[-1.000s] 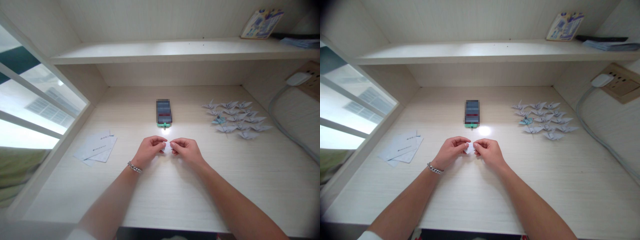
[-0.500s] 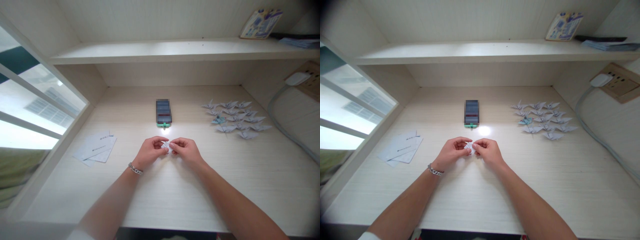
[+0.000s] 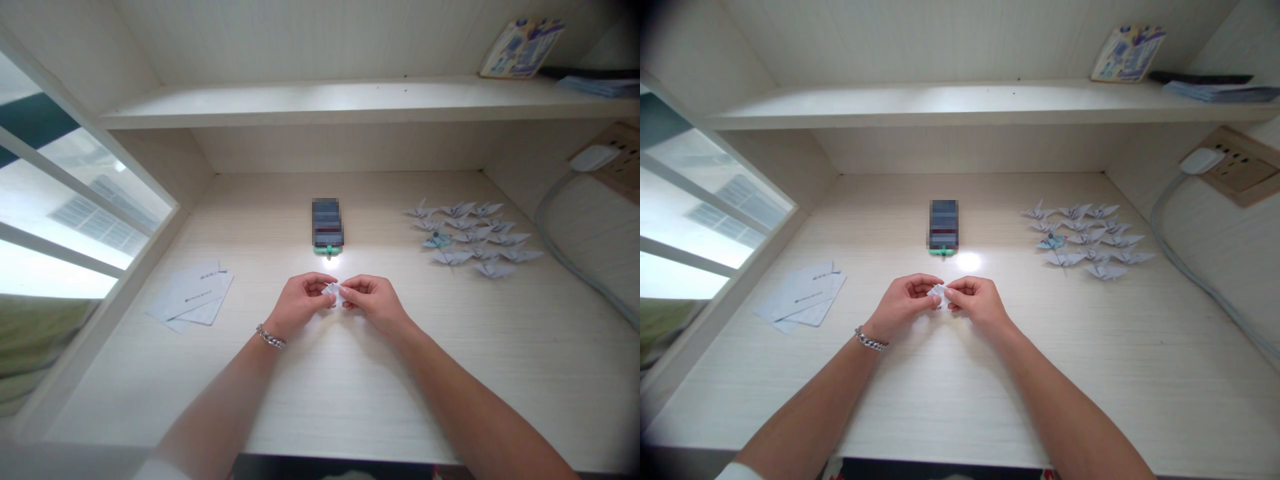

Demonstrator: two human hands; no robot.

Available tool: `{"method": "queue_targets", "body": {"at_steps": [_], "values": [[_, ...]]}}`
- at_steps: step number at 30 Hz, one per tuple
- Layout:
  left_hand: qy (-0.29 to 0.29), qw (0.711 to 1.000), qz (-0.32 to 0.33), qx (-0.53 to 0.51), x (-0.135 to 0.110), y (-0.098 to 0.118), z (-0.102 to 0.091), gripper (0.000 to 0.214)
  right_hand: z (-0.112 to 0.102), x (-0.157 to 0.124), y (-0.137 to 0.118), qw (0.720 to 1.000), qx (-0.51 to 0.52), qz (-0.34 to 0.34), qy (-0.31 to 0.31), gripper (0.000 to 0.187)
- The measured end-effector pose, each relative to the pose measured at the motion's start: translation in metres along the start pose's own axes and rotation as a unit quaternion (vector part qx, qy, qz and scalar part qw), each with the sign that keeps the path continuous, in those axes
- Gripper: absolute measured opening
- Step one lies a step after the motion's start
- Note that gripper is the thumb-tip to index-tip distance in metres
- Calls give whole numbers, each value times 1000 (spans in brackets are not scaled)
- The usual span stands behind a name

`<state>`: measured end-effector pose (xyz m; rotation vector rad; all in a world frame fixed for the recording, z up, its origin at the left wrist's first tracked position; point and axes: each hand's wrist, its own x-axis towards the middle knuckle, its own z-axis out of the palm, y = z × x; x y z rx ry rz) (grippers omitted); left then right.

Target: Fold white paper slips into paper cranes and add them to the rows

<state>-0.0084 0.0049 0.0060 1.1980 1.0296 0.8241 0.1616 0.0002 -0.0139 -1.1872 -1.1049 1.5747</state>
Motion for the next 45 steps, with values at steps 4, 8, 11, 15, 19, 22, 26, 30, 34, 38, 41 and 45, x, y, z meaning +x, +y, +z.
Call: {"method": "queue_targets", "body": {"at_steps": [4,8,11,15,19,22,26,30,34,38,41,45], "values": [[14,1000,9,5,1,-3,3,31,0,1,1,1000,1,-5,9,32],[39,998,25,30,1,-5,5,31,0,1,2,1000,-10,-16,13,31],[52,997,35,40,1,-6,5,31,0,0,2,1000,-17,-17,11,31],[47,997,44,37,-1,-5,5,33,2,-1,-1,999,-34,-8,-1,30],[35,998,40,45,-3,-4,6,34,4,-2,-3,996,-84,-30,-13,27],[32,998,37,45,-4,-3,8,33,4,-2,-2,992,-112,-56,-4,22],[26,998,37,38,-4,-4,9,31,5,-2,-3,993,-101,-59,-13,20],[12,999,27,42,-4,-6,9,31,6,-3,-5,991,-116,-65,-28,20],[20,999,18,29,-3,-6,7,32,5,-2,-4,989,-134,-69,-12,21],[57,998,21,27,-1,-3,3,30,0,1,-4,987,-145,-34,-53,25],[63,998,17,19,0,-2,2,29,-2,1,-4,985,-160,-34,-47,22],[57,998,15,21,0,-2,3,28,-2,0,-5,989,-144,-27,-28,22]]}}
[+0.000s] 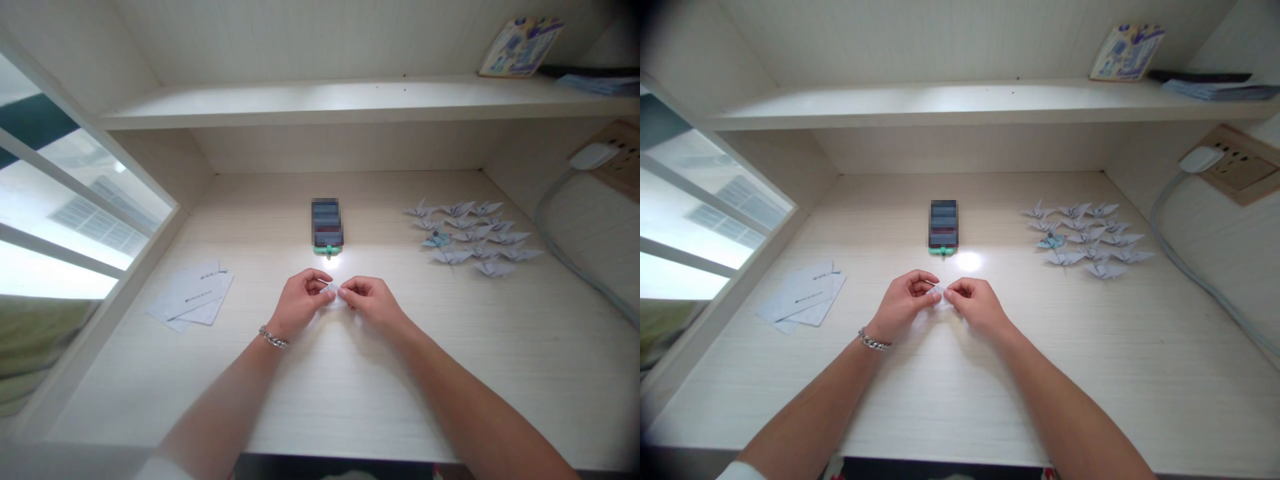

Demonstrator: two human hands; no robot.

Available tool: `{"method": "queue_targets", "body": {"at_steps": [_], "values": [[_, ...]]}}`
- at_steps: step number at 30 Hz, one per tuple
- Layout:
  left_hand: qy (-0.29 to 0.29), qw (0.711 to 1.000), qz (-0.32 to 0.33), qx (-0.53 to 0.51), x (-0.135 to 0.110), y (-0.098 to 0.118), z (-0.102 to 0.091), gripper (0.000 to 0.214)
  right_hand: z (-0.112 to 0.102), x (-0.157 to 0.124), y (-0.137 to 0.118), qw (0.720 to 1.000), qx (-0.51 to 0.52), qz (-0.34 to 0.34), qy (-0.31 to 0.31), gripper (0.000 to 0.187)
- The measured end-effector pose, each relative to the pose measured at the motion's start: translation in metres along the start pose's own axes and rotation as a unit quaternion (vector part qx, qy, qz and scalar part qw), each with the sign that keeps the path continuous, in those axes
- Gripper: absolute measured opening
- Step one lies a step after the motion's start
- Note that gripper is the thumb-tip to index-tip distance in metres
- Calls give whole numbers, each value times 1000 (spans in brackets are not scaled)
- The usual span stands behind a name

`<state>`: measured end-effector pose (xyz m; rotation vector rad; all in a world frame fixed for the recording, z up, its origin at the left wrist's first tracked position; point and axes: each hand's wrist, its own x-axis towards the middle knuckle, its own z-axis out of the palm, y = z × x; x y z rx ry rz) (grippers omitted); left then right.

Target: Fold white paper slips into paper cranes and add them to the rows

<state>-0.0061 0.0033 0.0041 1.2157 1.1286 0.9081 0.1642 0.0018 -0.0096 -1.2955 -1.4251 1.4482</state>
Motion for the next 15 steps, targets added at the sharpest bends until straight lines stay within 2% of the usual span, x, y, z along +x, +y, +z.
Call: {"method": "queue_targets", "body": {"at_steps": [4,15], "values": [[9,1000,9,7,0,0,0,28,-1,0,0,1000,17,9,-12,24],[-8,999,-19,-43,3,-3,-1,27,2,0,0,999,-2,-11,33,21]]}}
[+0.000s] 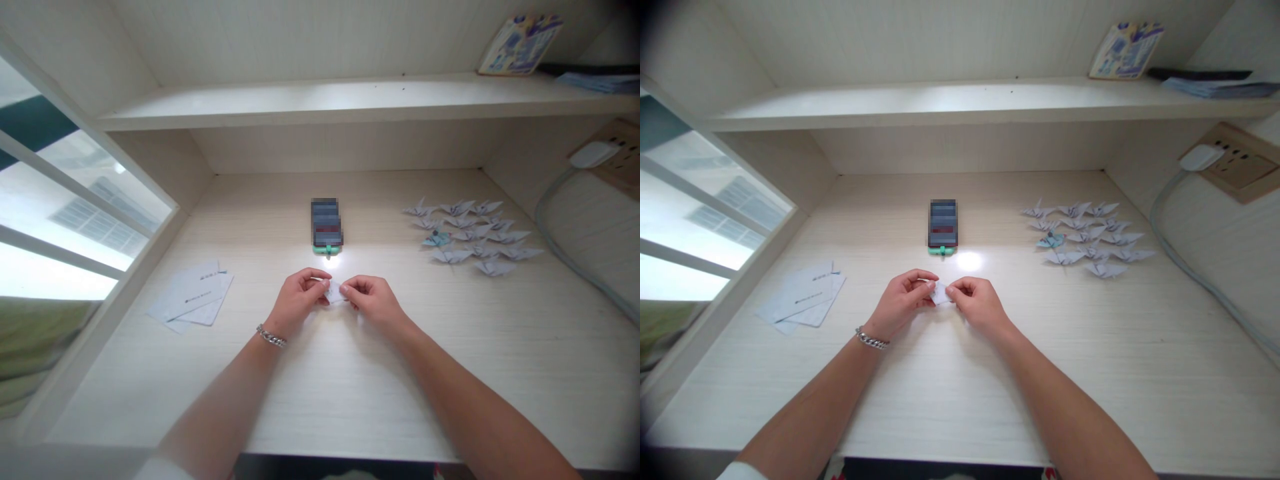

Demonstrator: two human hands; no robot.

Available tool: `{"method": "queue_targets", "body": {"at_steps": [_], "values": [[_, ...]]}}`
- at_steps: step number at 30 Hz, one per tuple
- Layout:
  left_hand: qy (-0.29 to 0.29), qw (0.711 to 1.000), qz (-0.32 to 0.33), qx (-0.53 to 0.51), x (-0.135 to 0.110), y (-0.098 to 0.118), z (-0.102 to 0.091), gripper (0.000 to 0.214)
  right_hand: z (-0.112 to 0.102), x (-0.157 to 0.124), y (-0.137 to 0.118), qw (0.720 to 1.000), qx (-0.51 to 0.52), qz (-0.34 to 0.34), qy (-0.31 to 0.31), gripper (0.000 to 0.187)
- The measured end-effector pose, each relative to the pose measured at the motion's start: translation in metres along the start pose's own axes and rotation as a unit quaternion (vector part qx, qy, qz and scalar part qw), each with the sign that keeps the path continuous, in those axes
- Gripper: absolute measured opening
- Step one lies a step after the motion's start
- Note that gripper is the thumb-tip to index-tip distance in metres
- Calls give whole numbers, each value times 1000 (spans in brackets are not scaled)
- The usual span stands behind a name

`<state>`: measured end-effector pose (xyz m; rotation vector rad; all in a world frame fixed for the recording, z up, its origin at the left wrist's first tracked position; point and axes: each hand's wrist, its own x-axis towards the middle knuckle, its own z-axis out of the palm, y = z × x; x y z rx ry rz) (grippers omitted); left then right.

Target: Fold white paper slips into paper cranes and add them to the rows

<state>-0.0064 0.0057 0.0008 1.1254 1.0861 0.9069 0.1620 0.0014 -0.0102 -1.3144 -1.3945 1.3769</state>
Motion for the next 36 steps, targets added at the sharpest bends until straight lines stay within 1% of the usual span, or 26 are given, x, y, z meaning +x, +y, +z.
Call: {"method": "queue_targets", "body": {"at_steps": [4,8,10,13,15,18,20,22,24,26,28,31,33,34,36], "values": [[-3,1000,14,27,-2,2,2,31,1,-1,0,1000,-10,-9,-2,22],[26,998,41,32,-2,3,1,31,0,0,0,1000,7,10,-28,25],[35,998,45,28,-2,4,1,30,-1,0,-1,999,2,7,-35,24],[39,998,49,26,-3,6,1,29,-1,0,-3,1000,-6,-4,-20,24],[44,997,53,28,-3,7,1,30,-2,0,-3,1000,21,10,-16,27],[55,996,58,29,-2,7,-2,30,-4,2,-2,994,93,48,-13,34],[62,996,61,32,-1,5,-4,31,-5,2,-1,993,107,51,-2,36],[67,995,67,40,0,3,-5,30,-6,2,-1,996,77,35,-3,34],[68,994,73,45,0,3,-4,30,-5,0,-2,1000,23,11,-11,31],[65,994,73,39,-1,4,-3,30,-4,-2,-3,1000,-23,-17,-4,29],[62,995,68,26,-1,5,-2,31,-3,-2,-3,999,-32,-27,5,30],[67,996,63,16,-1,6,-2,33,-4,1,-1,999,45,4,-4,34],[76,995,61,13,0,6,-3,34,-6,2,0,995,98,16,1,36],[80,995,60,11,1,5,-4,35,-6,3,1,994,106,13,7,36],[86,995,57,6,2,4,-6,36,-7,2,0,996,88,-1,11,33]]}}
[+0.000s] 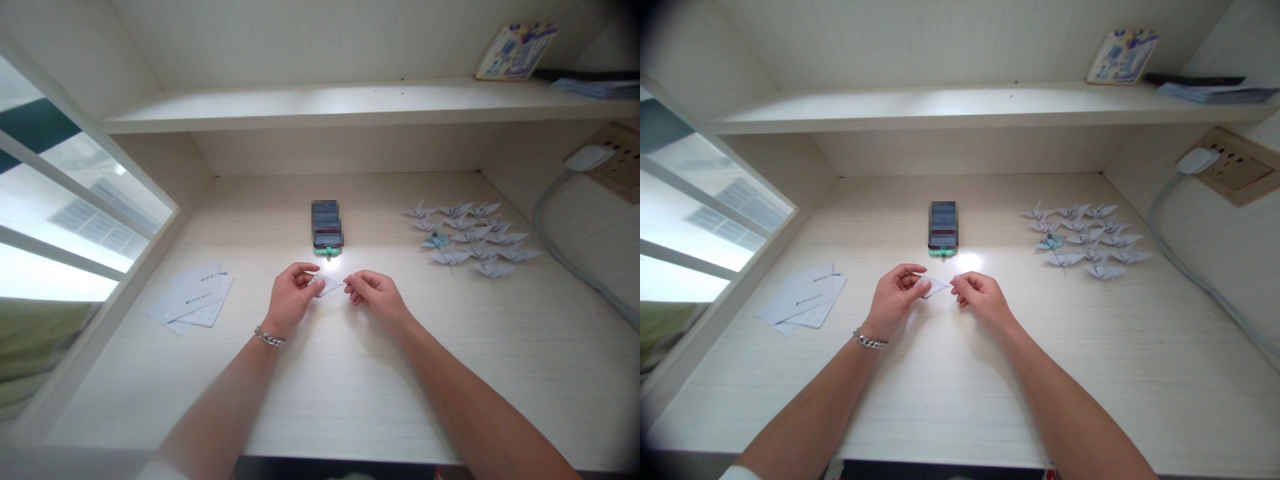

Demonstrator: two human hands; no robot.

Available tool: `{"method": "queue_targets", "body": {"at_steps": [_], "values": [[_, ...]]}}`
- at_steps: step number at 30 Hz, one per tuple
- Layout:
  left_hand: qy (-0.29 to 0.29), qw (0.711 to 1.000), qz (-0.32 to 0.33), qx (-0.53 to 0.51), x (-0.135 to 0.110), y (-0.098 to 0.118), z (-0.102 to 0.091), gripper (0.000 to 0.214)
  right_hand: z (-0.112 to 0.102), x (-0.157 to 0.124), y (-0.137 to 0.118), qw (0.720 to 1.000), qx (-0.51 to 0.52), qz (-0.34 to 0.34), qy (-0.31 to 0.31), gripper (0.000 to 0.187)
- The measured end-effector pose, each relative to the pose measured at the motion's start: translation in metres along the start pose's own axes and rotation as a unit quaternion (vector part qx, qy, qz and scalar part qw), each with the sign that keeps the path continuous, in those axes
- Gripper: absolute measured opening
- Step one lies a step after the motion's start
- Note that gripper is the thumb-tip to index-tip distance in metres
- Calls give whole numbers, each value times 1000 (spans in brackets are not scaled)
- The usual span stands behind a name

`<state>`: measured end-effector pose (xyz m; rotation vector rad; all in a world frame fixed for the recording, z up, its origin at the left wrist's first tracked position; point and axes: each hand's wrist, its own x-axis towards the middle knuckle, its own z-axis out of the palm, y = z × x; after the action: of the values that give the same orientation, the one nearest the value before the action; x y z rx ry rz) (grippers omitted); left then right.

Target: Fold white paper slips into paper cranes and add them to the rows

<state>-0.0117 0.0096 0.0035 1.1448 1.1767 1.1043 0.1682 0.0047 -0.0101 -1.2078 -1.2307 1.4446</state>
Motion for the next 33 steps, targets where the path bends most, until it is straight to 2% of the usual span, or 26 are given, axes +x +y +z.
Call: {"method": "queue_targets", "body": {"at_steps": [4,8,12,16,24,33], "values": [[-8,1000,-5,-4,0,-2,1,36,3,-3,-1,1000,-19,0,-21,27],[-19,1000,-16,3,-2,-1,4,36,5,-3,-2,1000,7,15,-9,19],[-33,999,-5,27,-3,0,5,33,4,-1,-1,999,30,16,13,19],[-53,995,16,80,-3,0,3,29,4,-1,-1,1000,5,12,24,22],[-85,982,3,166,-2,-2,1,28,4,-6,-7,995,-97,-1,-13,20],[-82,975,28,203,-4,3,2,25,4,-5,-8,998,-42,20,-51,20]]}}
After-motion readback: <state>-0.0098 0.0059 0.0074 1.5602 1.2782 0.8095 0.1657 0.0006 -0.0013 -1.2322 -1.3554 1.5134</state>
